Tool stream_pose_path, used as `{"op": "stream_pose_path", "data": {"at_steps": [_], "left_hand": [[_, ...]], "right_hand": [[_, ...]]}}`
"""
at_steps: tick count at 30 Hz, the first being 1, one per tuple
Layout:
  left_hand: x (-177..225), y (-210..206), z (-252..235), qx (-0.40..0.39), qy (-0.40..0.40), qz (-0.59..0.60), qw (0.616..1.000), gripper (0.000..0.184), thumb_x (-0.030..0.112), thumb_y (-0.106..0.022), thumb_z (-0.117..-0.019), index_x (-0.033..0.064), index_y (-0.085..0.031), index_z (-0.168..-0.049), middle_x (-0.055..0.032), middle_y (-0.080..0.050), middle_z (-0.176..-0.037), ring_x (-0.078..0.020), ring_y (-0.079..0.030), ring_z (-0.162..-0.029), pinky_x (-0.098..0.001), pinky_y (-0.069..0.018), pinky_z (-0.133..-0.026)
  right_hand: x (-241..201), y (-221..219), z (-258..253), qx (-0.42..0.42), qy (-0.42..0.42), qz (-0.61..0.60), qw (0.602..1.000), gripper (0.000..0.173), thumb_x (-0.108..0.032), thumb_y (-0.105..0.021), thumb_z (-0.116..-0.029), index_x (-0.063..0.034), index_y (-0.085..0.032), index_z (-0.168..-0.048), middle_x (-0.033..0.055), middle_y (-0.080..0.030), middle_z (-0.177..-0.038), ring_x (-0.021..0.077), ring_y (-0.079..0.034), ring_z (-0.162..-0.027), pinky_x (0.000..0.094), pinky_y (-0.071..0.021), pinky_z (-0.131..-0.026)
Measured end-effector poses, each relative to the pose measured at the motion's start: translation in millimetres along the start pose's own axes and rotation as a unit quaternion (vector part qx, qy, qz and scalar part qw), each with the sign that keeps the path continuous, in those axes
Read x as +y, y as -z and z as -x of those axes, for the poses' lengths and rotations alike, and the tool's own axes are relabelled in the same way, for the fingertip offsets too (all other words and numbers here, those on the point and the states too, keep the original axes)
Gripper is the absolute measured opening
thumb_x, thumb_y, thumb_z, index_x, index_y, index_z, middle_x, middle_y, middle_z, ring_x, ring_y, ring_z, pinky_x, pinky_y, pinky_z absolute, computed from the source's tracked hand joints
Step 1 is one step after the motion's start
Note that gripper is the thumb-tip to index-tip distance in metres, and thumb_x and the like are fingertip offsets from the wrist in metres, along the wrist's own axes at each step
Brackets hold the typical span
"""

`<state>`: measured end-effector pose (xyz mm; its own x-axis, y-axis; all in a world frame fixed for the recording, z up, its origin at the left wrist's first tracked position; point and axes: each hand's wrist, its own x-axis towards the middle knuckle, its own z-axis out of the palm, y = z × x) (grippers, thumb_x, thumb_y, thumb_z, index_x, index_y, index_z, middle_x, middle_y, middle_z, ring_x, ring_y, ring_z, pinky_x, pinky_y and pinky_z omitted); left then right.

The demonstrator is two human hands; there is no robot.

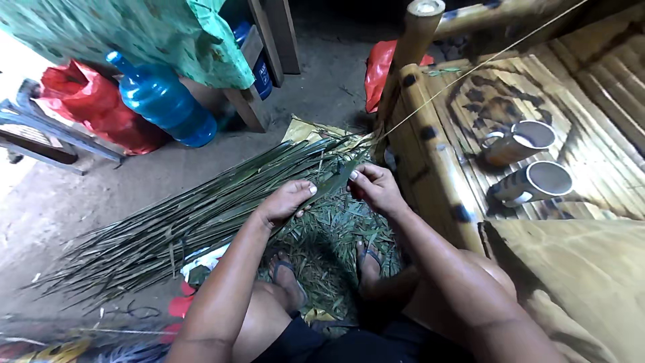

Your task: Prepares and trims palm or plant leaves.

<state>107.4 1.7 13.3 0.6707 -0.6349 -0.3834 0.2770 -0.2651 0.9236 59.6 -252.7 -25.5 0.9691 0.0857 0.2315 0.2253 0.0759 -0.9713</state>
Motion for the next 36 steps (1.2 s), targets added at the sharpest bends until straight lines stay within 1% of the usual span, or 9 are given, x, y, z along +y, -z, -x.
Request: {"op": "stream_pose_path", "data": {"at_steps": [5, 10, 14, 17, 20, 24, 28, 32, 36], "left_hand": [[-0.3, 2.3, 7.1, 0.004, 0.002, -0.010, 1.000, 0.025, 0.018, -0.045, -0.1098, 0.0062, -0.061, -0.095, -0.0011, -0.056, -0.067, -0.0045, -0.051, -0.050, -0.0162, -0.0447, -0.047], [-8.8, 11.4, 13.3, 0.011, 0.008, -0.032, 0.999, 0.025, 0.018, -0.045, -0.1096, 0.0060, -0.061, -0.094, -0.0017, -0.056, -0.068, -0.0064, -0.052, -0.051, -0.0182, -0.0464, -0.048], [-5.6, 7.5, 16.4, 0.031, 0.037, -0.038, 0.998, 0.025, 0.019, -0.045, -0.1102, 0.0055, -0.063, -0.099, -0.0017, -0.061, -0.073, -0.0059, -0.057, -0.054, -0.0186, -0.0502, -0.049], [-7.8, 8.5, 14.5, 0.001, 0.043, -0.030, 0.999, 0.029, 0.021, -0.041, -0.1112, 0.0045, -0.063, -0.101, -0.0034, -0.063, -0.074, -0.0073, -0.059, -0.055, -0.0194, -0.0517, -0.051], [-8.3, 11.8, 17.1, -0.030, 0.059, -0.009, 0.998, 0.032, 0.022, -0.038, -0.1119, 0.0038, -0.063, -0.108, -0.0054, -0.066, -0.078, -0.0104, -0.064, -0.060, -0.0225, -0.0567, -0.056], [-10.5, 14.8, 18.1, -0.032, 0.070, 0.002, 0.997, 0.026, 0.017, -0.041, -0.1103, 0.0050, -0.062, -0.104, -0.0031, -0.063, -0.074, -0.0080, -0.061, -0.057, -0.0208, -0.0554, -0.054], [-6.5, 11.1, 12.4, -0.003, 0.042, 0.027, 0.999, 0.023, 0.016, -0.043, -0.1093, 0.0073, -0.061, -0.099, 0.0005, -0.058, -0.068, -0.0034, -0.053, -0.050, -0.0158, -0.0473, -0.047], [-4.5, 9.3, 7.7, 0.002, 0.014, 0.032, 0.999, 0.023, 0.018, -0.043, -0.1094, 0.0095, -0.061, -0.097, 0.0029, -0.053, -0.064, -0.0012, -0.047, -0.047, -0.0140, -0.0421, -0.045], [-4.7, 8.0, 6.3, -0.019, 0.020, 0.049, 0.998, 0.023, 0.018, -0.044, -0.1092, 0.0103, -0.061, -0.097, 0.0034, -0.050, -0.063, -0.0010, -0.044, -0.047, -0.0132, -0.0397, -0.044]], "right_hand": [[-5.8, 16.8, -4.1, 0.039, -0.006, 0.034, 0.999, 0.022, -0.022, -0.054, -0.1063, -0.0045, -0.069, -0.104, 0.0042, -0.069, -0.078, 0.0103, -0.060, -0.056, 0.0263, -0.0550, -0.052], [-14.4, 41.1, -15.7, 0.161, -0.026, -0.001, 0.987, 0.018, -0.018, -0.052, -0.1060, -0.0062, -0.066, -0.107, -0.0024, -0.068, -0.082, 0.0079, -0.065, -0.065, 0.0272, -0.0587, -0.061], [-21.2, 30.5, -11.4, 0.129, -0.101, -0.032, 0.986, 0.026, -0.020, -0.049, -0.1088, -0.0078, -0.060, -0.129, 0.0002, -0.067, -0.085, 0.0085, -0.064, -0.064, 0.0253, -0.0574, -0.058], [-11.6, 15.9, -9.0, 0.085, -0.117, -0.066, 0.987, 0.025, -0.019, -0.050, -0.1079, -0.0068, -0.063, -0.126, 0.0015, -0.067, -0.082, 0.0089, -0.062, -0.060, 0.0247, -0.0561, -0.055], [-15.1, 29.4, -13.3, 0.138, -0.129, -0.073, 0.979, 0.026, -0.021, -0.048, -0.1092, -0.0089, -0.060, -0.129, -0.0003, -0.067, -0.082, 0.0076, -0.062, -0.061, 0.0234, -0.0556, -0.054], [-21.0, 47.5, -19.4, 0.202, -0.089, -0.099, 0.970, 0.026, -0.018, -0.046, -0.1093, -0.0073, -0.057, -0.130, -0.0003, -0.065, -0.080, 0.0090, -0.062, -0.060, 0.0242, -0.0558, -0.054], [-26.4, 14.9, -3.0, 0.108, -0.105, -0.047, 0.987, 0.021, -0.023, -0.050, -0.1082, -0.0092, -0.065, -0.113, -0.0002, -0.067, -0.079, 0.0077, -0.063, -0.061, 0.0249, -0.0569, -0.056], [-6.7, -19.8, 9.3, -0.034, -0.081, -0.054, 0.995, 0.020, -0.018, -0.055, -0.1040, -0.0020, -0.067, -0.104, 0.0049, -0.068, -0.076, 0.0117, -0.063, -0.059, 0.0290, -0.0567, -0.056], [-0.6, -14.6, 7.3, -0.053, -0.038, -0.037, 0.997, 0.020, -0.019, -0.056, -0.1040, -0.0034, -0.068, -0.099, 0.0041, -0.068, -0.076, 0.0101, -0.062, -0.059, 0.0265, -0.0557, -0.055]]}}
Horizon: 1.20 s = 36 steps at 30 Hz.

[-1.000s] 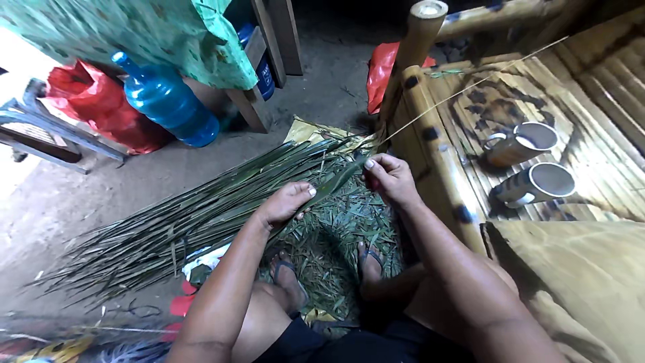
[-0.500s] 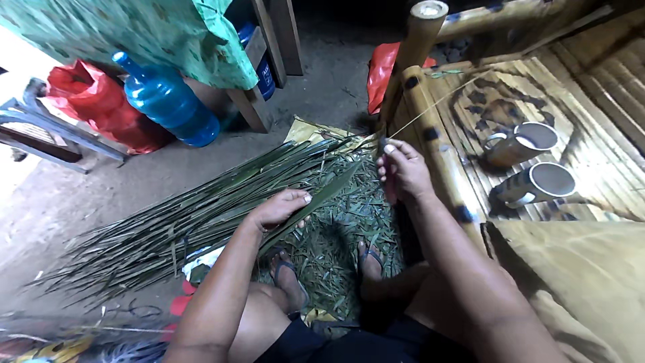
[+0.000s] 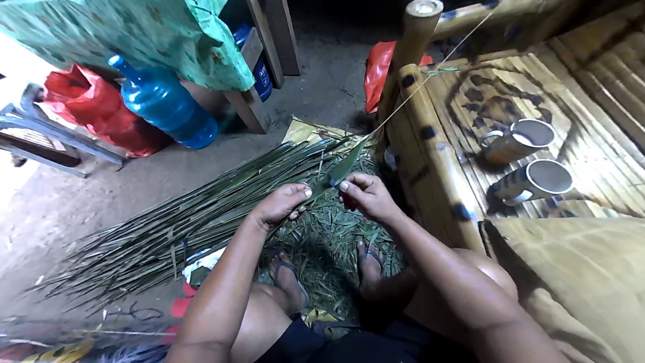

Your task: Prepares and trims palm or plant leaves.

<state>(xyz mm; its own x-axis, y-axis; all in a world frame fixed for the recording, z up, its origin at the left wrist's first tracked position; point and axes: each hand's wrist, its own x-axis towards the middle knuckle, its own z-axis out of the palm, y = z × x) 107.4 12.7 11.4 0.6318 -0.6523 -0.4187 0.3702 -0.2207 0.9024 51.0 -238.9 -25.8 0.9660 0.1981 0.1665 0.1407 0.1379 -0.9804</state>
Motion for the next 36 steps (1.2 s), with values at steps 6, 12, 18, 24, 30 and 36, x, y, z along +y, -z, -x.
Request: {"op": "stream_pose_path", "data": {"at_steps": [6, 12, 18, 24, 30, 36], "left_hand": [[-0.7, 2.4, 1.1, -0.024, 0.002, 0.012, 1.000, 0.022, 0.017, -0.044, -0.1080, 0.0108, -0.060, -0.095, 0.0041, -0.049, -0.063, 0.0000, -0.044, -0.047, -0.0126, -0.0380, -0.044], [-3.2, 3.6, 10.6, -0.015, 0.016, 0.005, 1.000, 0.023, 0.015, -0.043, -0.1071, 0.0110, -0.058, -0.091, 0.0047, -0.051, -0.063, 0.0001, -0.046, -0.047, -0.0130, -0.0407, -0.045], [-2.8, -1.1, 3.5, -0.013, 0.006, 0.017, 1.000, 0.023, 0.016, -0.043, -0.1078, 0.0104, -0.059, -0.093, 0.0033, -0.052, -0.064, -0.0008, -0.046, -0.047, -0.0132, -0.0403, -0.044], [-2.5, -1.9, 2.1, -0.047, 0.013, 0.019, 0.999, 0.022, 0.018, -0.043, -0.1074, 0.0112, -0.058, -0.092, 0.0040, -0.051, -0.065, -0.0006, -0.047, -0.048, -0.0132, -0.0409, -0.045], [1.5, -5.4, 6.7, -0.050, 0.005, 0.019, 0.999, 0.023, 0.017, -0.044, -0.1073, 0.0107, -0.059, -0.091, 0.0044, -0.052, -0.064, -0.0002, -0.048, -0.048, -0.0130, -0.0416, -0.044], [-1.5, -1.0, 15.3, -0.007, 0.015, -0.024, 1.000, 0.022, 0.015, -0.045, -0.1075, 0.0094, -0.061, -0.093, 0.0030, -0.055, -0.065, -0.0009, -0.050, -0.048, -0.0138, -0.0442, -0.045]], "right_hand": [[-11.6, 25.7, -4.9, 0.053, 0.031, 0.033, 0.998, 0.020, -0.020, -0.056, -0.1050, -0.0058, -0.069, -0.104, 0.0024, -0.068, -0.078, 0.0090, -0.060, -0.057, 0.0262, -0.0551, -0.053], [-36.6, 47.6, -8.8, 0.165, 0.021, 0.017, 0.986, 0.019, -0.020, -0.052, -0.1064, -0.0096, -0.067, -0.107, -0.0022, -0.068, -0.082, 0.0071, -0.063, -0.063, 0.0253, -0.0570, -0.058], [-0.3, -11.1, 3.0, -0.050, -0.018, 0.006, 0.999, 0.023, -0.019, -0.055, -0.1040, 0.0003, -0.067, -0.100, 0.0061, -0.069, -0.078, 0.0120, -0.064, -0.061, 0.0298, -0.0572, -0.057], [-0.6, 3.4, -1.2, -0.018, 0.014, 0.034, 0.999, 0.021, -0.017, -0.055, -0.1032, -0.0023, -0.066, -0.094, 0.0040, -0.068, -0.075, 0.0100, -0.062, -0.059, 0.0271, -0.0555, -0.055], [-11.6, 24.2, -6.9, 0.023, 0.075, 0.051, 0.996, 0.019, -0.016, -0.055, -0.1042, -0.0035, -0.067, -0.095, 0.0041, -0.067, -0.074, 0.0101, -0.061, -0.056, 0.0251, -0.0539, -0.051], [-27.6, 58.6, -13.3, 0.171, 0.054, 0.060, 0.982, 0.018, -0.016, -0.053, -0.1051, -0.0046, -0.067, -0.105, -0.0020, -0.068, -0.080, 0.0064, -0.062, -0.062, 0.0256, -0.0571, -0.058]]}}
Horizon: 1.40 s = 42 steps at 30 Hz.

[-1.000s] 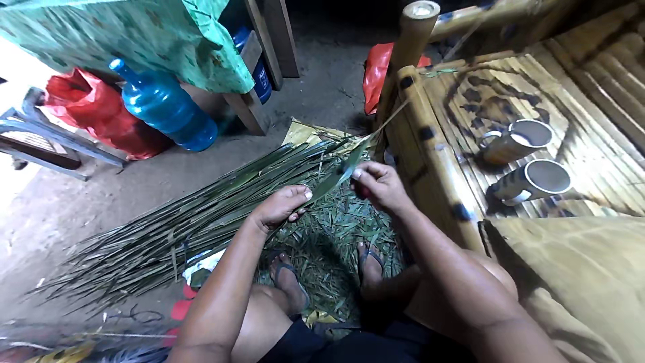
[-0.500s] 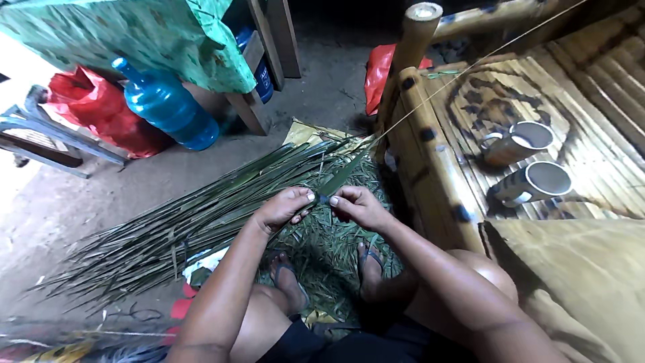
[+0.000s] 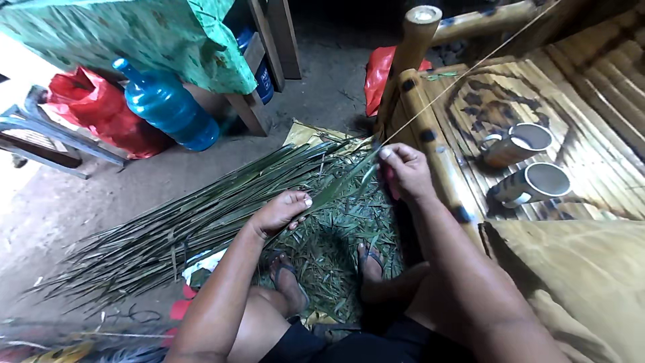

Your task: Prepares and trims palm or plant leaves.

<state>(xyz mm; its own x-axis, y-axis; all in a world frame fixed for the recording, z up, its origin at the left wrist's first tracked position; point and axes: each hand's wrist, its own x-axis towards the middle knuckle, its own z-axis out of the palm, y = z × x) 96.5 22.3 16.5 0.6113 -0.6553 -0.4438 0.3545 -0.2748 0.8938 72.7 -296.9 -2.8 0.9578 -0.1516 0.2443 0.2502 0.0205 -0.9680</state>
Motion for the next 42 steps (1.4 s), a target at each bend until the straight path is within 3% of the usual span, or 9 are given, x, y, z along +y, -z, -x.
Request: {"op": "stream_pose_path", "data": {"at_steps": [4, 7, 12, 17, 23, 25, 29, 33, 42], "left_hand": [[-2.4, 0.7, 4.4, 0.035, 0.003, -0.025, 0.999, 0.021, 0.014, -0.047, -0.1082, 0.0063, -0.062, -0.097, 0.0004, -0.059, -0.067, -0.0032, -0.054, -0.050, -0.0160, -0.0482, -0.047], [0.7, -3.9, 1.8, 0.050, 0.009, -0.025, 0.998, 0.023, 0.017, -0.046, -0.1094, 0.0057, -0.063, -0.099, -0.0003, -0.059, -0.068, -0.0037, -0.054, -0.050, -0.0161, -0.0478, -0.047], [-5.0, 1.2, -7.0, 0.008, 0.007, 0.002, 1.000, 0.030, 0.024, -0.039, -0.1101, 0.0100, -0.061, -0.094, 0.0018, -0.052, -0.066, -0.0015, -0.045, -0.047, -0.0140, -0.0384, -0.043], [-3.7, 1.4, -3.9, 0.015, 0.005, -0.008, 1.000, 0.027, 0.020, -0.042, -0.1098, 0.0100, -0.060, -0.092, 0.0027, -0.051, -0.064, -0.0015, -0.046, -0.047, -0.0138, -0.0395, -0.043], [-5.5, -0.7, -0.4, 0.063, -0.009, -0.121, 0.991, 0.024, 0.020, -0.049, -0.1088, 0.0069, -0.061, -0.092, -0.0008, -0.055, -0.067, -0.0060, -0.050, -0.049, -0.0190, -0.0447, -0.046], [-6.3, -4.5, -1.5, 0.094, -0.035, -0.182, 0.978, 0.027, 0.022, -0.049, -0.1094, 0.0049, -0.063, -0.095, -0.0038, -0.058, -0.071, -0.0092, -0.053, -0.051, -0.0228, -0.0482, -0.047], [-8.0, -10.6, -3.8, 0.133, -0.084, -0.216, 0.964, 0.026, 0.022, -0.048, -0.1095, 0.0046, -0.065, -0.099, -0.0046, -0.061, -0.073, -0.0104, -0.055, -0.052, -0.0246, -0.0501, -0.049], [-3.8, -13.4, -1.2, 0.136, -0.076, -0.224, 0.962, 0.026, 0.022, -0.048, -0.1094, 0.0045, -0.065, -0.102, -0.0042, -0.062, -0.075, -0.0105, -0.058, -0.054, -0.0257, -0.0528, -0.050], [-7.9, -11.1, 2.4, 0.161, -0.131, -0.283, 0.936, 0.024, 0.020, -0.050, -0.1084, 0.0053, -0.067, -0.101, -0.0037, -0.062, -0.076, -0.0095, -0.057, -0.056, -0.0264, -0.0528, -0.053]], "right_hand": [[-6.9, 7.3, -5.1, 0.056, -0.043, -0.035, 0.997, 0.018, -0.018, -0.049, -0.1074, -0.0075, -0.064, -0.112, -0.0021, -0.067, -0.081, 0.0085, -0.065, -0.064, 0.0269, -0.0583, -0.059], [-4.7, -20.1, 13.1, -0.029, -0.098, -0.029, 0.994, 0.023, -0.023, -0.053, -0.1071, -0.0080, -0.065, -0.120, 0.0021, -0.067, -0.081, 0.0091, -0.062, -0.060, 0.0265, -0.0561, -0.054], [15.3, -52.7, 31.3, -0.172, -0.109, -0.050, 0.978, 0.023, -0.019, -0.055, -0.1046, -0.0014, -0.068, -0.111, 0.0052, -0.068, -0.077, 0.0112, -0.062, -0.060, 0.0281, -0.0562, -0.057], [4.7, -27.8, 17.2, -0.077, -0.104, -0.010, 0.992, 0.026, -0.021, -0.053, -0.1072, -0.0041, -0.067, -0.121, 0.0041, -0.068, -0.080, 0.0096, -0.061, -0.058, 0.0259, -0.0552, -0.054], [-5.0, 0.9, -5.0, 0.085, -0.104, -0.061, 0.989, 0.022, -0.015, -0.051, -0.1071, -0.0038, -0.064, -0.120, -0.0006, -0.066, -0.080, 0.0085, -0.063, -0.063, 0.0255, -0.0566, -0.057], [-10.0, -0.2, -2.3, 0.076, -0.123, -0.047, 0.988, 0.023, -0.017, -0.051, -0.1076, -0.0045, -0.064, -0.121, 0.0003, -0.066, -0.082, 0.0091, -0.063, -0.063, 0.0262, -0.0568, -0.058], [-3.6, -32.3, 17.8, -0.060, -0.178, -0.024, 0.982, 0.024, -0.019, -0.052, -0.1071, -0.0035, -0.067, -0.118, 0.0043, -0.067, -0.080, 0.0110, -0.061, -0.059, 0.0284, -0.0556, -0.055], [8.0, -50.9, 29.8, -0.169, -0.197, -0.046, 0.965, 0.023, -0.017, -0.054, -0.1054, 0.0005, -0.068, -0.111, 0.0062, -0.067, -0.076, 0.0110, -0.061, -0.058, 0.0266, -0.0544, -0.056], [1.3, -21.3, 10.5, -0.024, -0.184, -0.013, 0.983, 0.026, -0.019, -0.054, -0.1073, -0.0041, -0.066, -0.124, 0.0038, -0.068, -0.082, 0.0096, -0.061, -0.059, 0.0258, -0.0549, -0.054]]}}
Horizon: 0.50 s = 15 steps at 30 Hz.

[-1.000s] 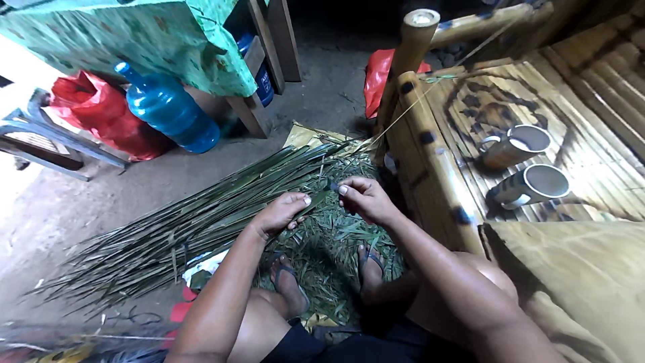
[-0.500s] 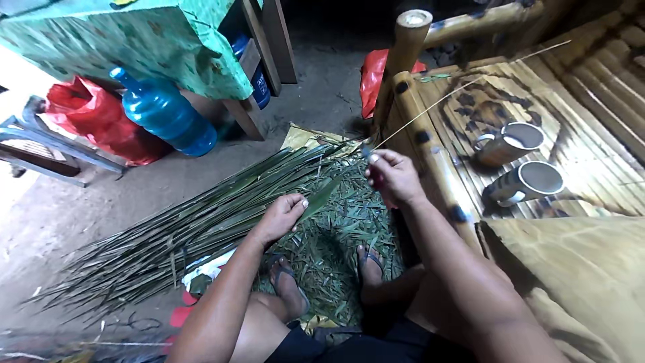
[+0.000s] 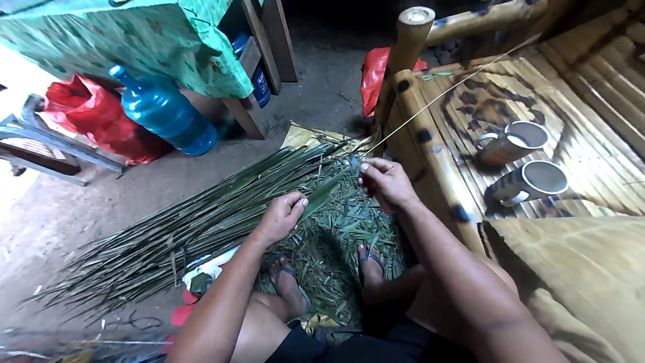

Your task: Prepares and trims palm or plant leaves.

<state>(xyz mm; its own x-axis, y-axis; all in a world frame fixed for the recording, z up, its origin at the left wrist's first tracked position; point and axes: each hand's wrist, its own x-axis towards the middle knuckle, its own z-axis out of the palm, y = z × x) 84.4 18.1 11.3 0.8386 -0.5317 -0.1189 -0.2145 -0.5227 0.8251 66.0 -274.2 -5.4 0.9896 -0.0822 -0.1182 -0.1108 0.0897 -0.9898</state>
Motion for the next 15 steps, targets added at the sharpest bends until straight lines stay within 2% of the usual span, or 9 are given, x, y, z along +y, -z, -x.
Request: {"op": "stream_pose_path", "data": {"at_steps": [3, 5, 11, 13, 15], "left_hand": [[-5.3, 3.9, 2.7, 0.003, -0.017, -0.036, 0.999, 0.025, 0.020, -0.049, -0.1083, 0.0056, -0.067, -0.102, -0.0038, -0.063, -0.080, -0.0099, -0.059, -0.060, -0.0284, -0.0539, -0.057], [-7.7, 3.8, 3.6, 0.004, -0.015, -0.042, 0.999, 0.025, 0.021, -0.048, -0.1084, 0.0062, -0.068, -0.103, -0.0038, -0.063, -0.080, -0.0099, -0.059, -0.060, -0.0288, -0.0549, -0.058], [-8.6, -1.1, 0.7, 0.005, -0.008, -0.042, 0.999, 0.026, 0.022, -0.048, -0.1092, 0.0057, -0.068, -0.106, -0.0041, -0.065, -0.083, -0.0102, -0.062, -0.062, -0.0293, -0.0569, -0.060], [-9.0, 0.1, 0.4, 0.003, -0.008, -0.049, 0.999, 0.027, 0.022, -0.047, -0.1094, 0.0061, -0.068, -0.107, -0.0042, -0.065, -0.084, -0.0103, -0.062, -0.062, -0.0295, -0.0572, -0.060], [-12.1, 2.6, 1.6, 0.006, -0.011, -0.053, 0.999, 0.027, 0.022, -0.047, -0.1095, 0.0064, -0.068, -0.108, -0.0040, -0.066, -0.084, -0.0101, -0.062, -0.062, -0.0295, -0.0576, -0.060]], "right_hand": [[-13.1, 18.5, -3.5, 0.079, -0.019, -0.008, 0.997, 0.028, -0.023, -0.049, -0.1099, -0.0093, -0.064, -0.129, 0.0008, -0.068, -0.085, 0.0077, -0.061, -0.061, 0.0246, -0.0550, -0.056], [-20.5, 22.2, -2.8, 0.092, -0.015, -0.028, 0.995, 0.028, -0.022, -0.045, -0.1110, -0.0102, -0.062, -0.131, 0.0002, -0.066, -0.085, 0.0075, -0.060, -0.060, 0.0230, -0.0535, -0.054], [4.4, -16.2, 7.3, -0.053, -0.026, -0.037, 0.998, 0.027, -0.018, -0.052, -0.1075, -0.0042, -0.064, -0.126, 0.0045, -0.066, -0.078, 0.0102, -0.060, -0.058, 0.0262, -0.0544, -0.054], [5.8, -15.6, 5.5, -0.054, -0.029, -0.035, 0.998, 0.024, -0.018, -0.051, -0.1077, -0.0032, -0.065, -0.122, 0.0038, -0.066, -0.079, 0.0098, -0.060, -0.059, 0.0254, -0.0547, -0.055], [-0.2, -3.1, 0.0, -0.009, -0.024, -0.033, 0.999, 0.023, -0.020, -0.052, -0.1079, -0.0045, -0.065, -0.121, 0.0017, -0.066, -0.080, 0.0090, -0.062, -0.060, 0.0254, -0.0563, -0.055]]}}
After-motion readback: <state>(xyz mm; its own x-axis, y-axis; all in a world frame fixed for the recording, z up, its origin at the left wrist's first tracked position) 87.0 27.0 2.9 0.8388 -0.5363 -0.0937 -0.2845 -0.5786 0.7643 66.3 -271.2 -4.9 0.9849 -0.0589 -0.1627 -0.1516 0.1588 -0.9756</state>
